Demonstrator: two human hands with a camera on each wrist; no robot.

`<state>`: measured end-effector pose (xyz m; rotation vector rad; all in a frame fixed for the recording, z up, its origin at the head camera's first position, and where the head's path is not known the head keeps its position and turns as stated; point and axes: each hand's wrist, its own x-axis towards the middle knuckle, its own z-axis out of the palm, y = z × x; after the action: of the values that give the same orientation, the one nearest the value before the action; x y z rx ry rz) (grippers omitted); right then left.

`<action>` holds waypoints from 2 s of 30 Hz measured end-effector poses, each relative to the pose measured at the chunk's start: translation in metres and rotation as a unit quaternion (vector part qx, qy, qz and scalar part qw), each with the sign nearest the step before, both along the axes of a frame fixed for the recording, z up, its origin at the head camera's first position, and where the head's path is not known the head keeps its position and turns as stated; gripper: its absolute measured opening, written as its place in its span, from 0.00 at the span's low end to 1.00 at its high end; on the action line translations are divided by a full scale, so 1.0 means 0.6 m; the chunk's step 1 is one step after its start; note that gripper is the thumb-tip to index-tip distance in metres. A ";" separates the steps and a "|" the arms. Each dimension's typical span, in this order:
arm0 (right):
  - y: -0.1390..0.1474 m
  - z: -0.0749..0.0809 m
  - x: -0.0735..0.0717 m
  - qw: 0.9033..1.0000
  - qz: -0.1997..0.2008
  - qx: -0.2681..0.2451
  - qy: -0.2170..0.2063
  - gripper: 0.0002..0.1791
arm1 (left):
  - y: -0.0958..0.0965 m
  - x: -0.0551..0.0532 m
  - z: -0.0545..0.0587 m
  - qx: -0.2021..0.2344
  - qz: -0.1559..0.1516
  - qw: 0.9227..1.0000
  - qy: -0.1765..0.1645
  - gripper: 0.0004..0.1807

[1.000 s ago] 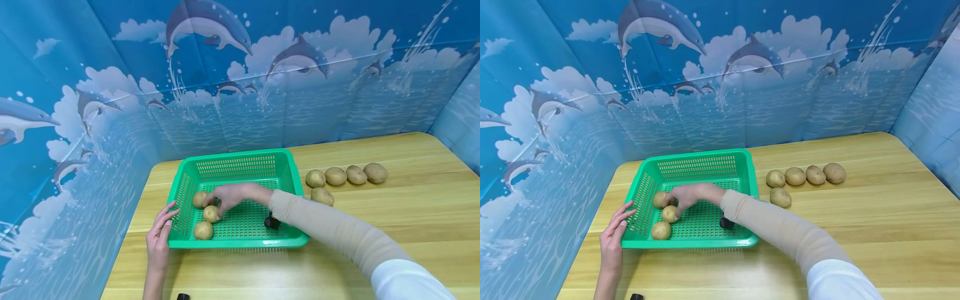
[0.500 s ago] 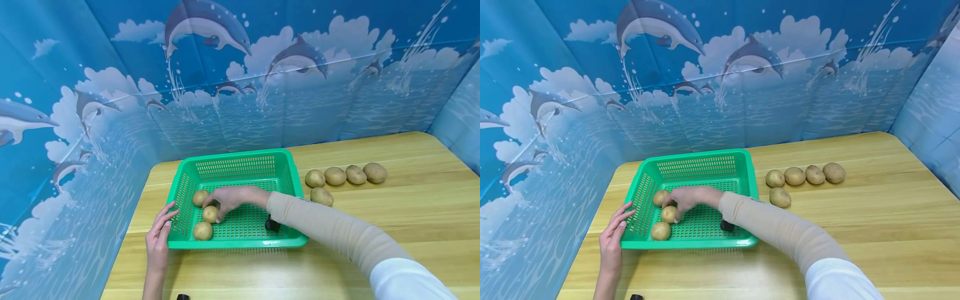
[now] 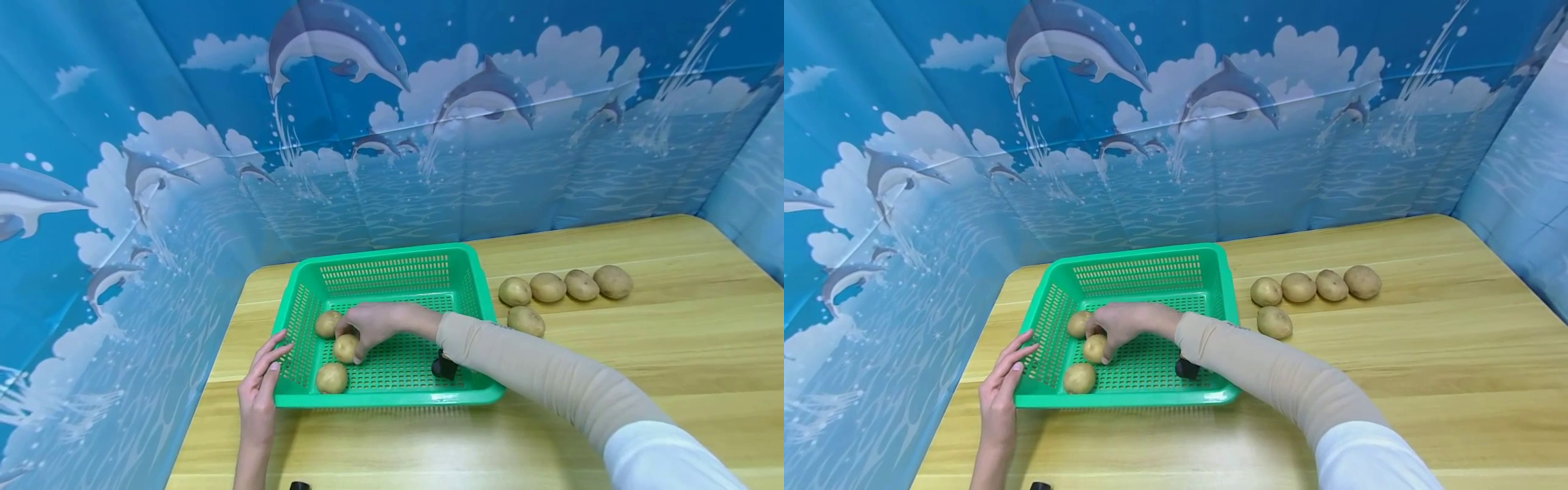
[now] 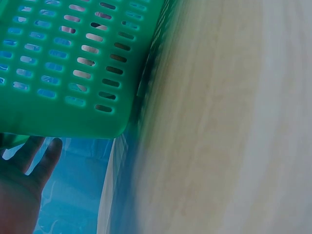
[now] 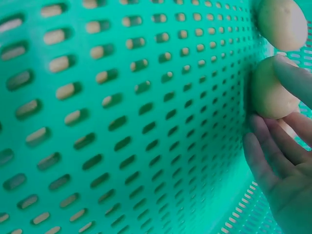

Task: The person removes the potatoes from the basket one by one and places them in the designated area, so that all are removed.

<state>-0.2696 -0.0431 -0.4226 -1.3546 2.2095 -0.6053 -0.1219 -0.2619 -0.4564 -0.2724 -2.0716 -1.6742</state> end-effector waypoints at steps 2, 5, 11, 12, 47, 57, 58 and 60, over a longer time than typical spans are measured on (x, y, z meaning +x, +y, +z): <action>0.002 0.002 -0.002 1.000 -0.002 -0.002 -0.016 0.20 | -0.001 0.000 -0.001 0.000 -0.001 1.000 -0.003 0.17; 0.004 0.006 -0.004 0.999 -0.003 -0.004 -0.034 0.21 | -0.001 0.000 -0.002 0.002 0.000 1.000 -0.006 0.16; 0.009 0.017 -0.006 0.999 -0.009 -0.018 -0.044 0.22 | -0.001 0.000 0.000 0.001 0.000 1.000 -0.001 0.16; 0.010 0.019 -0.006 0.999 -0.011 -0.022 -0.046 0.22 | 0.000 0.000 0.000 -0.001 0.000 1.000 0.002 0.16; 0.035 0.076 -0.015 0.983 -0.080 -0.166 -0.009 0.26 | -0.001 -0.001 -0.007 -0.006 -0.004 1.000 0.000 0.16; 0.048 0.100 0.013 0.962 -0.147 -0.229 -0.015 0.27 | -0.003 -0.002 -0.004 -0.009 0.000 1.000 0.001 0.16; 0.050 0.101 0.015 0.960 -0.152 -0.236 -0.015 0.26 | -0.002 -0.001 -0.004 -0.009 0.000 1.000 0.001 0.16; 0.055 0.103 0.019 0.956 -0.160 -0.246 -0.016 0.26 | -0.002 -0.001 -0.004 -0.008 0.000 1.000 0.002 0.16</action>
<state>-0.2579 -0.0104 -0.3607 -1.1891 2.3632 -1.3588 -0.1223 -0.2632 -0.4587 -0.2819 -2.0821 -1.6569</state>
